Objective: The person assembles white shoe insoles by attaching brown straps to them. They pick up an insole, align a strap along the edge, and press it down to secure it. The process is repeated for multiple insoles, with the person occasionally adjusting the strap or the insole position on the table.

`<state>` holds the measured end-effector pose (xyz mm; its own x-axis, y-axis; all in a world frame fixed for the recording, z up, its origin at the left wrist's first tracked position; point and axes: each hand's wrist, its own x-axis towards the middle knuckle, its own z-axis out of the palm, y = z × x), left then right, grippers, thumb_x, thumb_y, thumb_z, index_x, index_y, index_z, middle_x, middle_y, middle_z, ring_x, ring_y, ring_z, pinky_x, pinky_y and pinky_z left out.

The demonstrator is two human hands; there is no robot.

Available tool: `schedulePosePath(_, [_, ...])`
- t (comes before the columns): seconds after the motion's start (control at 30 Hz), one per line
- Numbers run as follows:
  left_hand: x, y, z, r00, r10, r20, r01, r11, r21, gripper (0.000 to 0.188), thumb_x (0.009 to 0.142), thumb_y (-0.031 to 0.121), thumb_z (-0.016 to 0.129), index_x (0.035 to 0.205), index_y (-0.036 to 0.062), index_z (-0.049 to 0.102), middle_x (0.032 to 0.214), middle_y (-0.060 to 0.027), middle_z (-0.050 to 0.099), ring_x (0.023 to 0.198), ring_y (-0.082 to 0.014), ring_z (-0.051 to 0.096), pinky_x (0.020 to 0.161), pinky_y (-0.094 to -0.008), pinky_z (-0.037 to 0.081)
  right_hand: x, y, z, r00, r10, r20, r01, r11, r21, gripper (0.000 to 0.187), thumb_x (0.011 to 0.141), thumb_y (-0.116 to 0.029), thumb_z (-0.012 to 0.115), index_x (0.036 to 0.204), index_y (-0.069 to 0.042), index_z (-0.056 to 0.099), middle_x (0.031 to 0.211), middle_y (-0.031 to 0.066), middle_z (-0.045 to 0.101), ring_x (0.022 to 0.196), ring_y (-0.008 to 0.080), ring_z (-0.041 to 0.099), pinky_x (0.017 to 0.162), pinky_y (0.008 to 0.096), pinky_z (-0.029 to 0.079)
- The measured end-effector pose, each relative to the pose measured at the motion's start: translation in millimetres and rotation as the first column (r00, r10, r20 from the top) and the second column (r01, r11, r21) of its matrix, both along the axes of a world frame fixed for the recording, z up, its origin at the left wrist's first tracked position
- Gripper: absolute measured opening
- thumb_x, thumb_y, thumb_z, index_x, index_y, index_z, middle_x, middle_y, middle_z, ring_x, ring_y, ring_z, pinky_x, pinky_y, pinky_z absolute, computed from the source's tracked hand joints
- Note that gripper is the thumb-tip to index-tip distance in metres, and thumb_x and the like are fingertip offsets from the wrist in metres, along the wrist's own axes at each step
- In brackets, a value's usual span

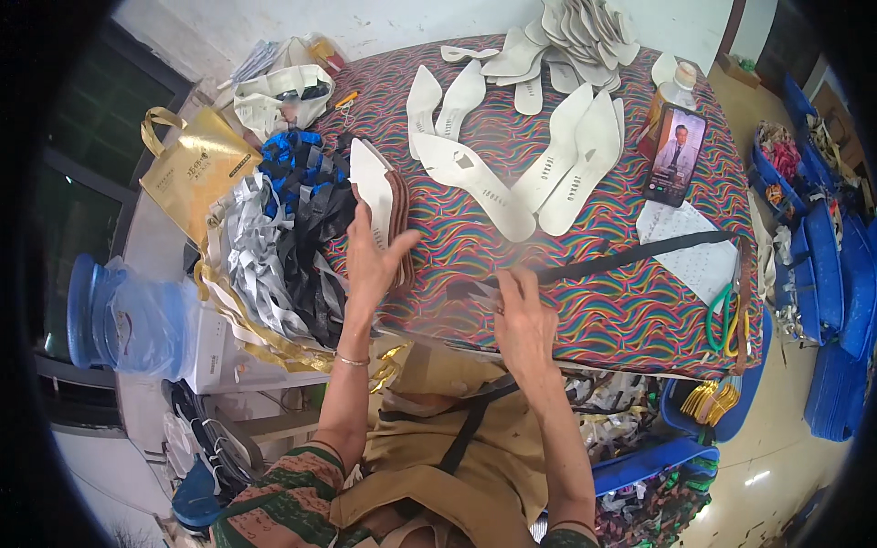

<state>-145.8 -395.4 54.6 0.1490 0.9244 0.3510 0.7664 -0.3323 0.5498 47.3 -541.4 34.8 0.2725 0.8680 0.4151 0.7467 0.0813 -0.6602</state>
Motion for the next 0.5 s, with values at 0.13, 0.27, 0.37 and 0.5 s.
schedulePosePath(0.13, [-11.2, 5.4, -0.7, 0.984, -0.090, 0.153, 0.108, 0.987, -0.120, 0.088, 0.069, 0.005, 0.077, 0.142, -0.0064, 0.030, 0.129, -0.0267, 0.052, 0.113, -0.0353, 0.056, 0.096, -0.0372, 0.045, -3.1, 5.2, -6.7, 0.993, 0.014, 0.119, -0.001, 0.994, -0.109, 0.040, 0.073, 0.006, 0.067, 0.112, -0.004, 0.060, 0.106, 0.0117, 0.055, 0.067, 0.0307, 0.062, 0.055, 0.0403, 0.050])
schedulePosePath(0.27, [-30.7, 14.9, 14.9, 0.815, -0.089, 0.572, 0.332, 0.881, -0.336, 0.089, 0.067, -0.007, 0.073, 0.145, -0.0064, 0.029, 0.129, -0.0194, 0.056, 0.110, -0.0235, 0.060, 0.096, -0.0311, 0.046, 3.3, 4.5, -10.1, 0.997, 0.034, 0.064, -0.027, 0.995, -0.100, 0.033, 0.074, 0.002, 0.067, 0.106, -0.004, 0.060, 0.105, 0.0123, 0.054, 0.062, 0.0322, 0.062, 0.053, 0.0419, 0.050])
schedulePosePath(0.37, [-37.2, 17.9, 14.7, 0.739, -0.074, 0.669, 0.418, 0.830, -0.369, 0.090, 0.066, -0.010, 0.071, 0.145, -0.0062, 0.028, 0.129, -0.0188, 0.056, 0.110, -0.0218, 0.060, 0.096, -0.0306, 0.046, 4.8, 2.7, -7.1, 0.999, 0.042, -0.009, -0.043, 0.994, -0.105, 0.032, 0.072, 0.005, 0.067, 0.102, -0.004, 0.060, 0.101, 0.0125, 0.055, 0.065, 0.0319, 0.062, 0.054, 0.0411, 0.049])
schedulePosePath(0.5, [-40.8, 19.4, 12.4, 0.821, -0.142, 0.553, 0.366, 0.874, -0.320, 0.086, 0.066, -0.007, 0.073, 0.143, -0.0037, 0.034, 0.128, -0.0196, 0.056, 0.112, -0.0251, 0.059, 0.098, -0.0331, 0.045, 9.4, 1.3, -7.9, 0.969, 0.076, -0.237, -0.068, 0.997, 0.045, 0.033, 0.071, 0.009, 0.068, 0.102, -0.001, 0.060, 0.096, 0.0130, 0.059, 0.069, 0.0277, 0.063, 0.059, 0.0347, 0.050])
